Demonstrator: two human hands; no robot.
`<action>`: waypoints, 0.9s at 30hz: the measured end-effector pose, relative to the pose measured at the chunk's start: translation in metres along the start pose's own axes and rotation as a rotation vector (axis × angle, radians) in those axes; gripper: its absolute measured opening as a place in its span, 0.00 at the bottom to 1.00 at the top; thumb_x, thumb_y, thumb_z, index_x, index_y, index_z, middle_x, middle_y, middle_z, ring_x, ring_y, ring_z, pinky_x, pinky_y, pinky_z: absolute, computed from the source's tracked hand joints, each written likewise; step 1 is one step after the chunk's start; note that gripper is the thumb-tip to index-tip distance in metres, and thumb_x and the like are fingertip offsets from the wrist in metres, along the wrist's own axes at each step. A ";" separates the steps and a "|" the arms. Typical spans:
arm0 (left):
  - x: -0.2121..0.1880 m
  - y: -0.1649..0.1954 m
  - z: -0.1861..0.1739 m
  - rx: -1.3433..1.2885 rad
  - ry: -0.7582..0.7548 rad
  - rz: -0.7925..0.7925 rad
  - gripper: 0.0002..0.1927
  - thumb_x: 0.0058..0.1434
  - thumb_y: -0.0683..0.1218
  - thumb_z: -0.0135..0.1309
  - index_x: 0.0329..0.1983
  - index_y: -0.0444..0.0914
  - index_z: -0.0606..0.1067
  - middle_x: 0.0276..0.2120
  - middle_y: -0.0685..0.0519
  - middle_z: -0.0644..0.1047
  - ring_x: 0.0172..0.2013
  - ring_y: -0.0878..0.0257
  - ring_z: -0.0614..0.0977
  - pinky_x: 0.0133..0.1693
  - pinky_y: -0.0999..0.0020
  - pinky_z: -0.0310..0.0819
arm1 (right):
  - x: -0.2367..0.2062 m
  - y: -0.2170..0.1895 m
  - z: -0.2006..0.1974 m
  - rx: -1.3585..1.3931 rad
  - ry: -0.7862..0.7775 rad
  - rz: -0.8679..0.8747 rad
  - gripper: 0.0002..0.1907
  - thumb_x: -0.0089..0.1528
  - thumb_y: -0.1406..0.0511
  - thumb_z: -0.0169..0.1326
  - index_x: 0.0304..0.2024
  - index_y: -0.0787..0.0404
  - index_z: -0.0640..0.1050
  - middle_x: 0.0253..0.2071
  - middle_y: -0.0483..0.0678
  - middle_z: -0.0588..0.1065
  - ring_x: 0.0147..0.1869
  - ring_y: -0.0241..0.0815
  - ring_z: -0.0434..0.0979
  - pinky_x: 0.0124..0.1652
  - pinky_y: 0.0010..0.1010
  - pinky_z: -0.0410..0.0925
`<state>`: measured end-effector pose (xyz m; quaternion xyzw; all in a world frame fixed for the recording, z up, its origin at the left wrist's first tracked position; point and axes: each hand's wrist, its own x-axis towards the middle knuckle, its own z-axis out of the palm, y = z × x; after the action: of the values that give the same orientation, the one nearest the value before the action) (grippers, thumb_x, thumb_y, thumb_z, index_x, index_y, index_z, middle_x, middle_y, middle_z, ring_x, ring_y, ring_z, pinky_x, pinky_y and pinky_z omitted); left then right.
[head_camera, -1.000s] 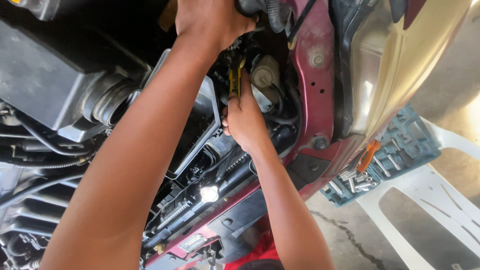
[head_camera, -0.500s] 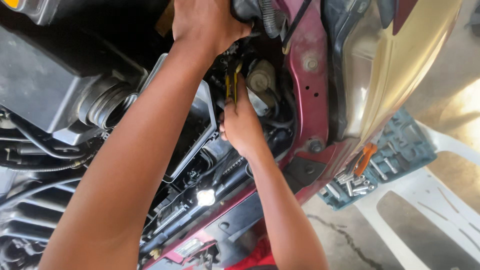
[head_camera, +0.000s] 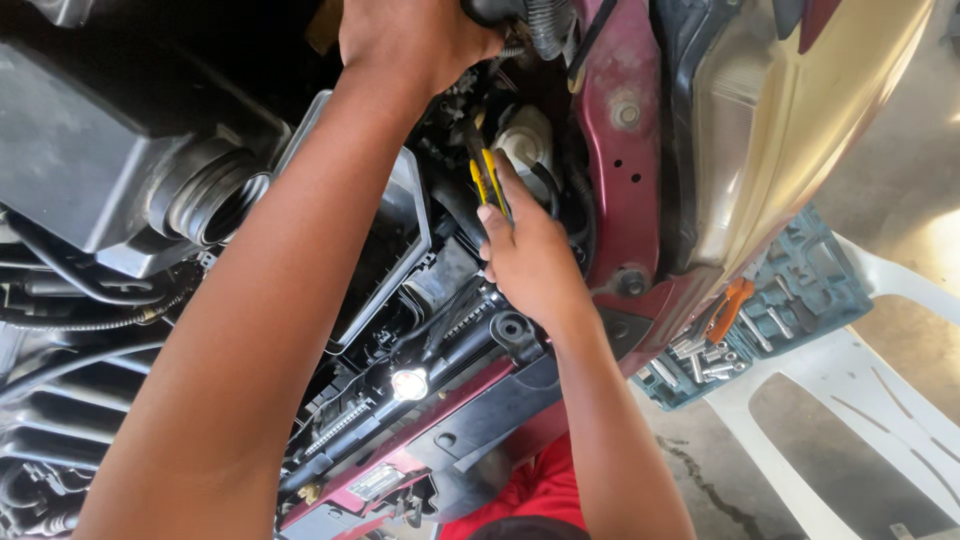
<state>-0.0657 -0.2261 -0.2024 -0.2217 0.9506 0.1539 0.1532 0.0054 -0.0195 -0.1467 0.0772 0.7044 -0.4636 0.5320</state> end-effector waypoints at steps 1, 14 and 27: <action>-0.001 0.000 -0.001 -0.007 -0.045 -0.028 0.29 0.50 0.66 0.69 0.45 0.41 0.81 0.36 0.44 0.82 0.39 0.45 0.84 0.40 0.50 0.77 | 0.005 -0.001 0.000 -0.021 0.019 -0.003 0.30 0.68 0.63 0.47 0.74 0.43 0.60 0.30 0.46 0.75 0.24 0.32 0.71 0.27 0.27 0.72; 0.012 0.001 -0.004 0.023 0.219 0.312 0.39 0.41 0.58 0.77 0.51 0.35 0.75 0.41 0.41 0.81 0.43 0.40 0.82 0.43 0.48 0.76 | 0.024 -0.017 -0.021 -0.098 0.014 0.019 0.31 0.67 0.63 0.46 0.73 0.44 0.60 0.25 0.53 0.75 0.25 0.40 0.77 0.30 0.33 0.76; 0.010 -0.015 -0.010 -0.122 0.064 0.239 0.37 0.44 0.65 0.76 0.46 0.35 0.78 0.38 0.40 0.82 0.42 0.41 0.83 0.46 0.49 0.76 | -0.016 -0.009 -0.019 -0.530 0.066 -0.310 0.23 0.66 0.65 0.49 0.61 0.66 0.63 0.39 0.70 0.77 0.46 0.72 0.76 0.45 0.54 0.68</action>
<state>-0.0696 -0.2467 -0.2004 -0.1206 0.9636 0.2212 0.0897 -0.0064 -0.0043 -0.1283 -0.1576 0.8210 -0.3367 0.4334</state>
